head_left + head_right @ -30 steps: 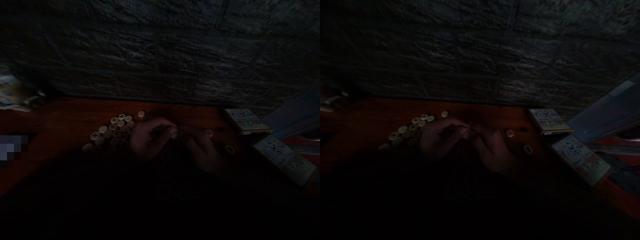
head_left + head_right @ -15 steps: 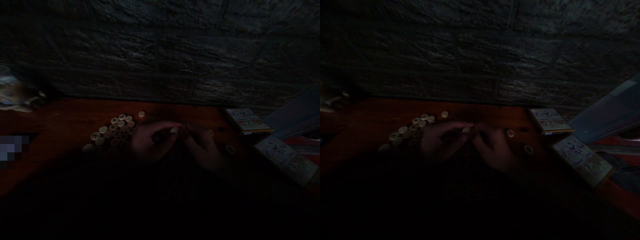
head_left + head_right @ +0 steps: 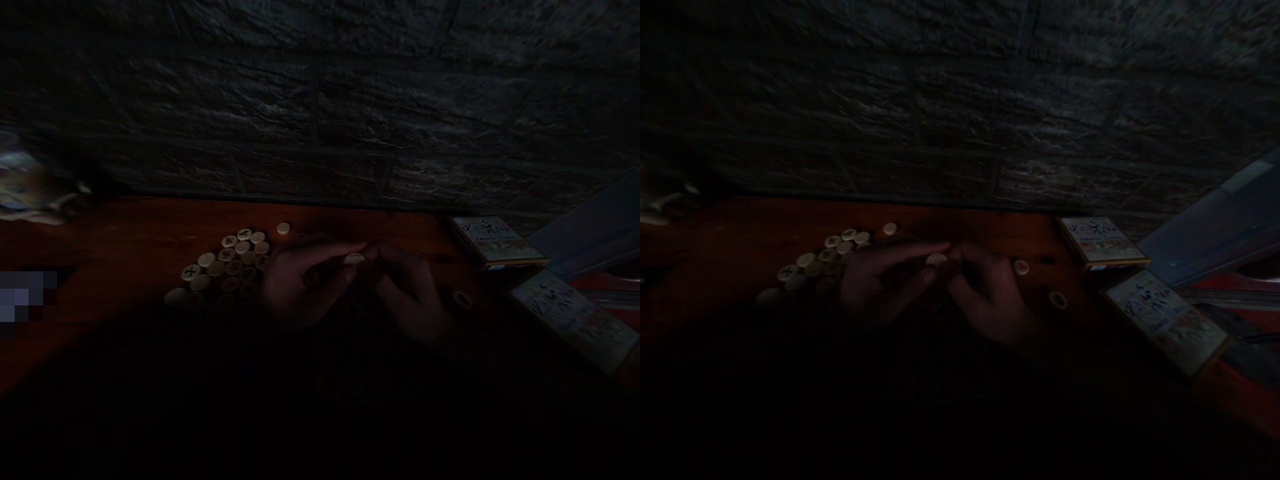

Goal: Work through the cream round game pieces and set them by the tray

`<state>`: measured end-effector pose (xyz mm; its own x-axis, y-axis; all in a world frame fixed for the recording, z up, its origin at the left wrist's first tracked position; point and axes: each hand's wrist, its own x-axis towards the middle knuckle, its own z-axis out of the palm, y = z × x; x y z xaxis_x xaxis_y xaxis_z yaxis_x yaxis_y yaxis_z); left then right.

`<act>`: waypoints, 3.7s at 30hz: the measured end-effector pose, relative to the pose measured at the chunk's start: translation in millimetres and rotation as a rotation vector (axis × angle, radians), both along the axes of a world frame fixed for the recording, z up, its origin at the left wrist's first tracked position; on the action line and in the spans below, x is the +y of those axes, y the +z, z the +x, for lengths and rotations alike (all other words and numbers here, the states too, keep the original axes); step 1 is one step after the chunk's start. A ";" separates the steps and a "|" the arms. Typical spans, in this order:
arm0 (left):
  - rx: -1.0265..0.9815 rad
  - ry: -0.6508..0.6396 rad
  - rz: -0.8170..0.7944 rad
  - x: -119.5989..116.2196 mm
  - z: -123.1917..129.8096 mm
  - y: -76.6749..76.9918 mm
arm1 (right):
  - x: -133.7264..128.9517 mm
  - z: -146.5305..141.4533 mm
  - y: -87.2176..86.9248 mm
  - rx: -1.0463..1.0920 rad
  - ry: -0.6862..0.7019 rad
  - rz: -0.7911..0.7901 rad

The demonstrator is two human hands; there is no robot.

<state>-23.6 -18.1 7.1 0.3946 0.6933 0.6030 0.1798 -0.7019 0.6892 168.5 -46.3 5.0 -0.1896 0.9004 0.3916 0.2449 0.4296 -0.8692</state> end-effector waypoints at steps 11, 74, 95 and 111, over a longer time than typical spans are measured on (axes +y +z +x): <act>-0.008 0.002 0.006 1.4 0.6 1.1 | 1.4 -1.2 0.8 -0.066 -0.021 0.070; -0.136 -0.003 -0.189 0.2 7.1 -4.1 | 4.9 1.6 -2.5 -0.007 -0.009 0.008; -0.255 0.018 -0.385 6.2 7.8 -3.6 | 5.0 -4.0 -0.2 0.012 -0.023 -0.039; -0.230 -0.076 -0.390 1.1 9.4 -6.0 | 9.0 -3.8 -0.6 0.108 -0.018 -0.123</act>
